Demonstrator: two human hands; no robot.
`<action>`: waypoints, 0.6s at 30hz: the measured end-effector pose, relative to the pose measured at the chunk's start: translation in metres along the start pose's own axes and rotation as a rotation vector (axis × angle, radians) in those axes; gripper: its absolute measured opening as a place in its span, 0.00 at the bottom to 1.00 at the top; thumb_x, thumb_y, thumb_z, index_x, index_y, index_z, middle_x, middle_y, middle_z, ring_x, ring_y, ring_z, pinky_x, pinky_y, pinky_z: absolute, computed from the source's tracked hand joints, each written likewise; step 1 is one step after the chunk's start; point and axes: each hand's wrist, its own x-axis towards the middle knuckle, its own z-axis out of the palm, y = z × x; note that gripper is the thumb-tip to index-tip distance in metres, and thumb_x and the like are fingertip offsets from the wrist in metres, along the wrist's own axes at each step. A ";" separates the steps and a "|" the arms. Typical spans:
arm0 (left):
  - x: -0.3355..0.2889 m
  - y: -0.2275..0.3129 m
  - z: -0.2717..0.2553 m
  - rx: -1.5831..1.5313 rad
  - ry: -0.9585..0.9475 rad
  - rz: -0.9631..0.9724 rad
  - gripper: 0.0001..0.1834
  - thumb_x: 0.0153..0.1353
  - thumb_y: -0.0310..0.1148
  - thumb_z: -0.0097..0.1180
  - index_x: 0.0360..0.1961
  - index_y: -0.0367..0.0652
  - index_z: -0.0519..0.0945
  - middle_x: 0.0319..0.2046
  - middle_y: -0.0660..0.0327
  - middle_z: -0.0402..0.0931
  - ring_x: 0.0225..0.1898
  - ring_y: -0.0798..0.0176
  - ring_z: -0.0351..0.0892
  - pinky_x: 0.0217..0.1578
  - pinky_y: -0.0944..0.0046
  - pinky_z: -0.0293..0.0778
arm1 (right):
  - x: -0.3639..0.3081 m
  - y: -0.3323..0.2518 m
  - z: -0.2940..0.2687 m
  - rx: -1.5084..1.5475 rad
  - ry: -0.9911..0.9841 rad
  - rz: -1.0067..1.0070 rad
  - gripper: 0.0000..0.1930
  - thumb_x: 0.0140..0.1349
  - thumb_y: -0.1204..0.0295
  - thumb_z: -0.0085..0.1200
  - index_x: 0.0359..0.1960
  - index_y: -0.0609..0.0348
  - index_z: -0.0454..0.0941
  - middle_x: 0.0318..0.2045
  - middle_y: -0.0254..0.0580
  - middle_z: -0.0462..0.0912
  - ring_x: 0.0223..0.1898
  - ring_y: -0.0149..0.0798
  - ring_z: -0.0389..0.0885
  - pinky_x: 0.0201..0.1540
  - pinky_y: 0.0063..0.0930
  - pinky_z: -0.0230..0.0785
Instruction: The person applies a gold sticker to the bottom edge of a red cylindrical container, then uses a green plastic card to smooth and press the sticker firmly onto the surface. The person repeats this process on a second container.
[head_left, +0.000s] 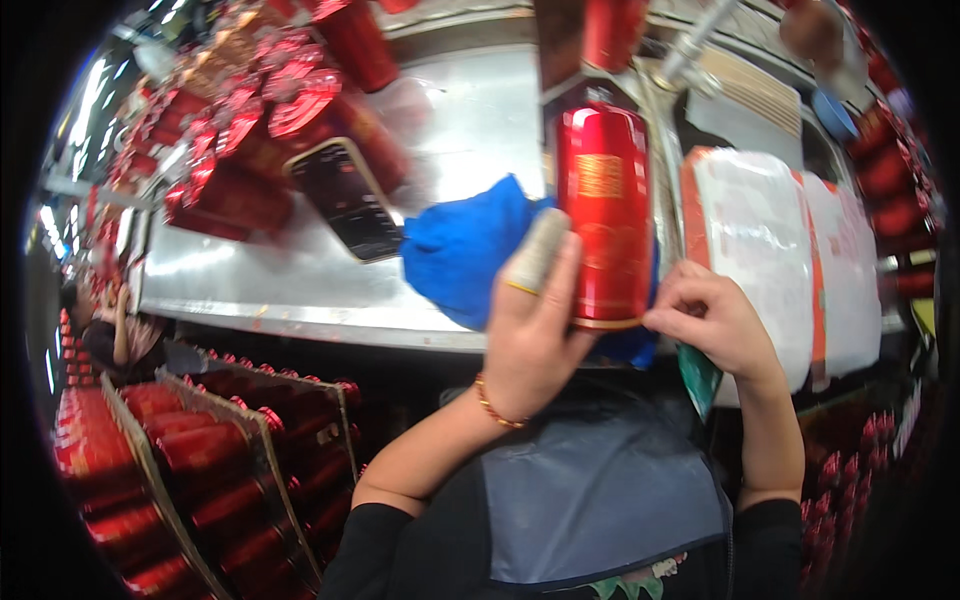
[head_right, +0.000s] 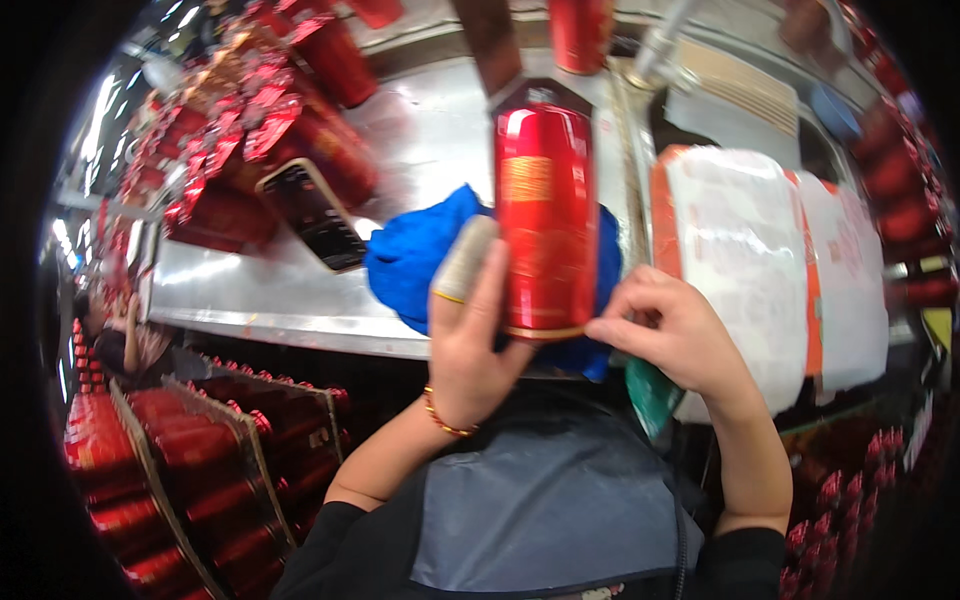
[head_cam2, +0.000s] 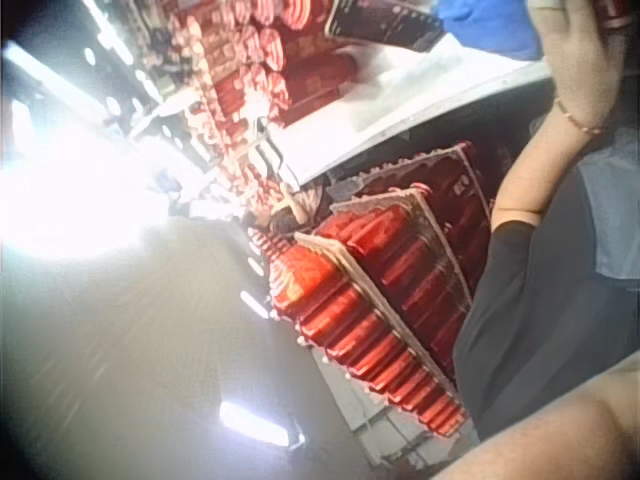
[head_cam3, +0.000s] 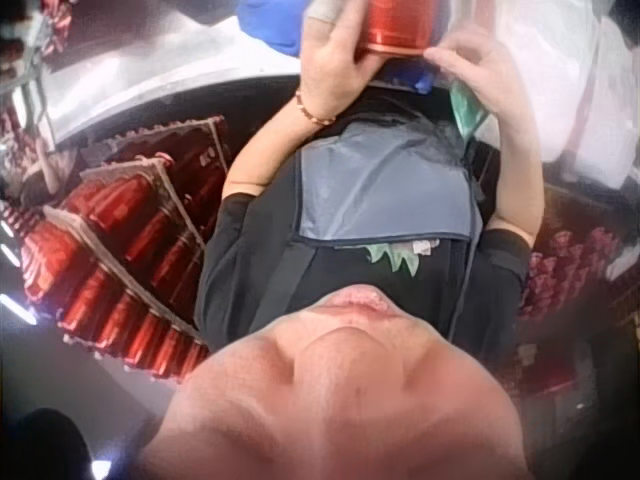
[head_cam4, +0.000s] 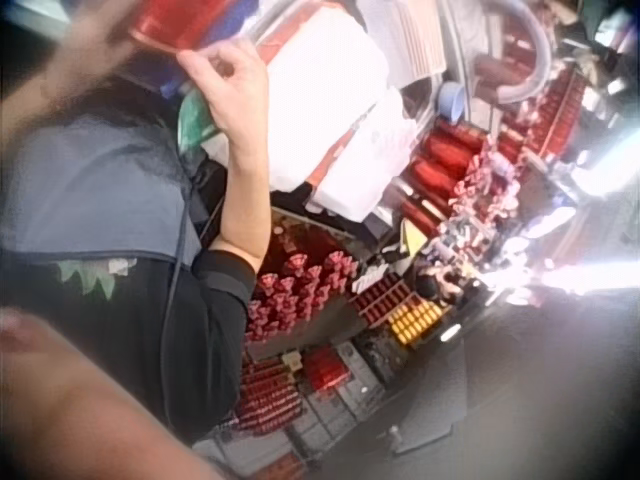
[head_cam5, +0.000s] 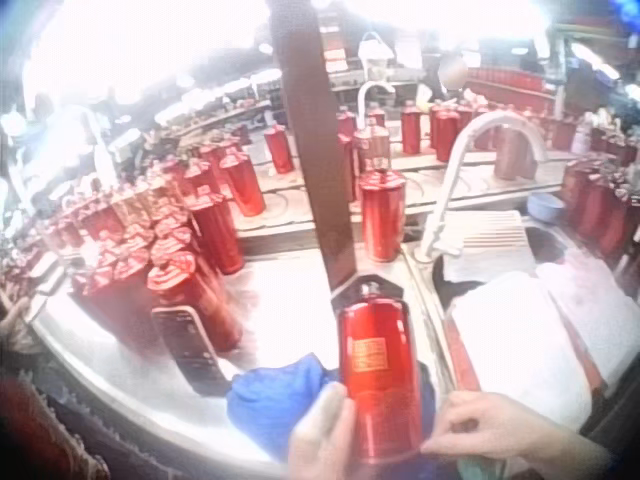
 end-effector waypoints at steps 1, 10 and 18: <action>-0.004 -0.005 0.001 -0.042 0.002 -0.033 0.46 0.50 0.24 0.73 0.71 0.31 0.66 0.70 0.40 0.63 0.69 0.39 0.66 0.68 0.51 0.65 | -0.001 0.002 -0.003 -0.012 -0.006 0.014 0.08 0.60 0.70 0.70 0.30 0.61 0.85 0.30 0.30 0.74 0.30 0.24 0.69 0.33 0.21 0.61; -0.009 -0.017 -0.012 -0.654 -0.212 -0.363 0.44 0.62 0.28 0.65 0.76 0.33 0.57 0.73 0.48 0.58 0.74 0.53 0.56 0.73 0.55 0.52 | 0.000 -0.005 0.007 0.314 0.028 0.101 0.27 0.58 0.71 0.73 0.57 0.69 0.76 0.33 0.31 0.77 0.22 0.16 0.68 0.23 0.13 0.58; -0.003 0.001 -0.010 -0.752 -0.189 -0.542 0.46 0.61 0.24 0.65 0.77 0.34 0.54 0.74 0.51 0.54 0.76 0.55 0.53 0.74 0.56 0.54 | 0.003 -0.010 0.008 0.251 -0.030 0.123 0.36 0.59 0.75 0.71 0.67 0.72 0.67 0.36 0.32 0.75 0.26 0.16 0.73 0.29 0.13 0.63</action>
